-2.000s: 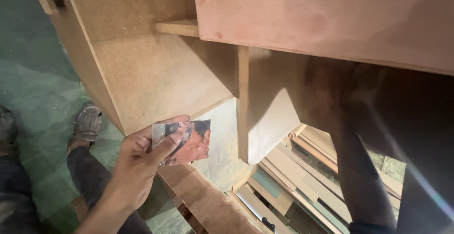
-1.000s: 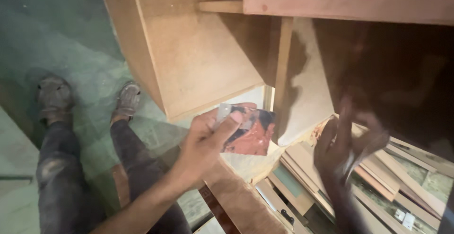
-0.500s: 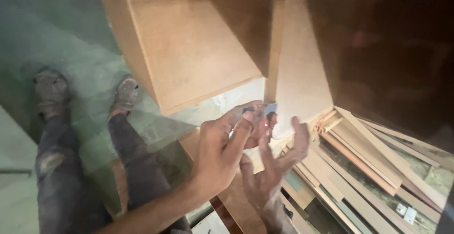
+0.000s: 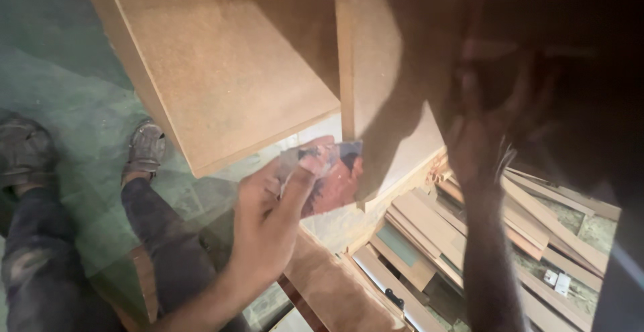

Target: The person applies pink wood filler to the joints and edges of a wooden cabinet using a small putty knife. They repeatedly scoop filler from a container and spread it into the seams of the furniture.

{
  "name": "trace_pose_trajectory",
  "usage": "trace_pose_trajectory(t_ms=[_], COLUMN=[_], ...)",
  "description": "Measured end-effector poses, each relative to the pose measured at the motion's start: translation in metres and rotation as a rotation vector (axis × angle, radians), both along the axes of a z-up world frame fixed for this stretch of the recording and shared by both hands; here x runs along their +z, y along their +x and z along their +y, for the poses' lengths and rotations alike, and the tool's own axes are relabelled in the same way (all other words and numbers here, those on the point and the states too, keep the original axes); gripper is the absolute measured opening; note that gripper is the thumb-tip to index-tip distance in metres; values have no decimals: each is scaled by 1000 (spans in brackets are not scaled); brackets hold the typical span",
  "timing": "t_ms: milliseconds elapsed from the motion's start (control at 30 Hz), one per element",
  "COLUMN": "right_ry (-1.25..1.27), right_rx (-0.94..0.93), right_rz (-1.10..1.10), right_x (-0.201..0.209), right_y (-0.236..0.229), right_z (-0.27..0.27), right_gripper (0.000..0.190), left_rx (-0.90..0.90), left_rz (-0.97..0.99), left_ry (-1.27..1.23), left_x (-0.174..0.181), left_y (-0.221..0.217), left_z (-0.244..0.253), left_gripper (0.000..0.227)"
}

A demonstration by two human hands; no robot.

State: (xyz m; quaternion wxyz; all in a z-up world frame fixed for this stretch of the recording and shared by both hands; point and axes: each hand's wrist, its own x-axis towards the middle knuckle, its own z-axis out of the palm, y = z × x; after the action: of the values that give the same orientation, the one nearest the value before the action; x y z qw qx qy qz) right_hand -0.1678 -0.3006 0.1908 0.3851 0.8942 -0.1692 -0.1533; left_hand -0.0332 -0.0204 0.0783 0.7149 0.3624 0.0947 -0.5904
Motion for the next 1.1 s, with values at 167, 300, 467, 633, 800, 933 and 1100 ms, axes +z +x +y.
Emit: trace_pose_trajectory(t_ms=[167, 300, 467, 633, 800, 933, 1100], right_ry=[-63, -223, -156, -81, -145, -79, -21], right_rx=[-50, 39, -34, -111, -228, -155, -99], right_rz=[162, 274, 345, 360, 249, 244, 274], right_x=[-10, -13, 6, 15, 9, 0, -4], right_y=[-2, -48, -76, -61, -12, 39, 77], right_z=[-43, -23, -1, 21, -8, -49, -53], right_gripper=[51, 52, 63, 80, 61, 60, 60], left_rx=[71, 116, 31, -13, 45, 5, -87], left_rz=[162, 102, 146, -178, -83, -41, 14], left_ry=[-170, -266, -352, -262, -288, -298, -298], left_x=[4, 10, 12, 5, -5, -15, -25], left_y=[-10, -10, 1, 24, 32, 27, 20], left_z=[3, -2, -4, 17, 38, 42, 51], left_gripper=[36, 36, 37, 36, 37, 37, 37])
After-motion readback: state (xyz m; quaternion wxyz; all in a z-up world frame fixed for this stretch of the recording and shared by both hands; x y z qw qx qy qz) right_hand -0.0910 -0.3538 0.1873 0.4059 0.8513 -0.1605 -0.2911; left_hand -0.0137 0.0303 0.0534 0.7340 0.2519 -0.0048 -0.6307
